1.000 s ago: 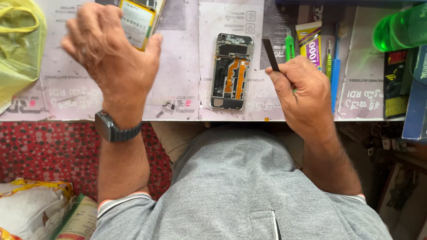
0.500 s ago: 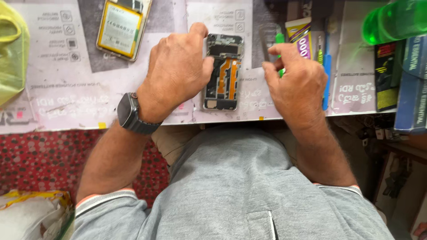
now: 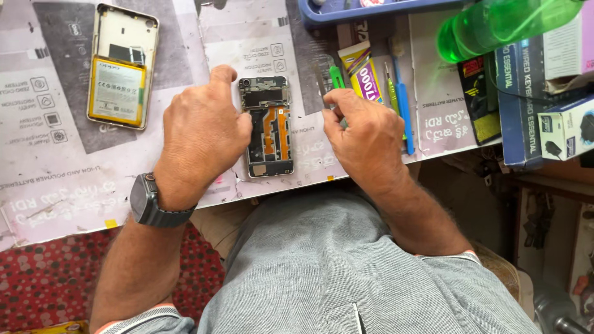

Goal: The person removes the battery from a mobile phone using a tool, then uses a screwdriver to remove several screws from the internal chassis.

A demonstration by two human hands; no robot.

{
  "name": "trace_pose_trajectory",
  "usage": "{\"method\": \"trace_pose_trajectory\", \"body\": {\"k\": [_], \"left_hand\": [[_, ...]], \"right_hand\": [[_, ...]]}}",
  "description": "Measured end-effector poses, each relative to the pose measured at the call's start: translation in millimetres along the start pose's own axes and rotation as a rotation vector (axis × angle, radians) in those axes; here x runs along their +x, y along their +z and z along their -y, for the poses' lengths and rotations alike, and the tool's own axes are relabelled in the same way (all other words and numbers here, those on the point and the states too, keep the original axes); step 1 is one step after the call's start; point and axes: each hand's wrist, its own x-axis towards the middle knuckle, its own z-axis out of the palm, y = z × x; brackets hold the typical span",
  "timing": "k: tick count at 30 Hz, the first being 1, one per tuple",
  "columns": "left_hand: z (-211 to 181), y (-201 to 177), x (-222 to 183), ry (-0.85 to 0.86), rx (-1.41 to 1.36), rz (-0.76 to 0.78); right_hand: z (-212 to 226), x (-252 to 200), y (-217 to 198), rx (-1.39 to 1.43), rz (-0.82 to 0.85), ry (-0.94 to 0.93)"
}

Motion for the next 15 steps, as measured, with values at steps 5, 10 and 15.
{"method": "trace_pose_trajectory", "body": {"k": [5, 10, 15], "left_hand": [[1, 1, 3, -0.044, -0.083, 0.017], [4, 5, 2, -0.023, -0.113, -0.041], [1, 5, -4, -0.032, -0.123, -0.106]], "right_hand": [[-2, -2, -10, -0.023, -0.036, -0.053], [18, -9, -7, 0.026, 0.091, -0.103], [49, -19, 5, 0.010, 0.143, -0.221]]}}
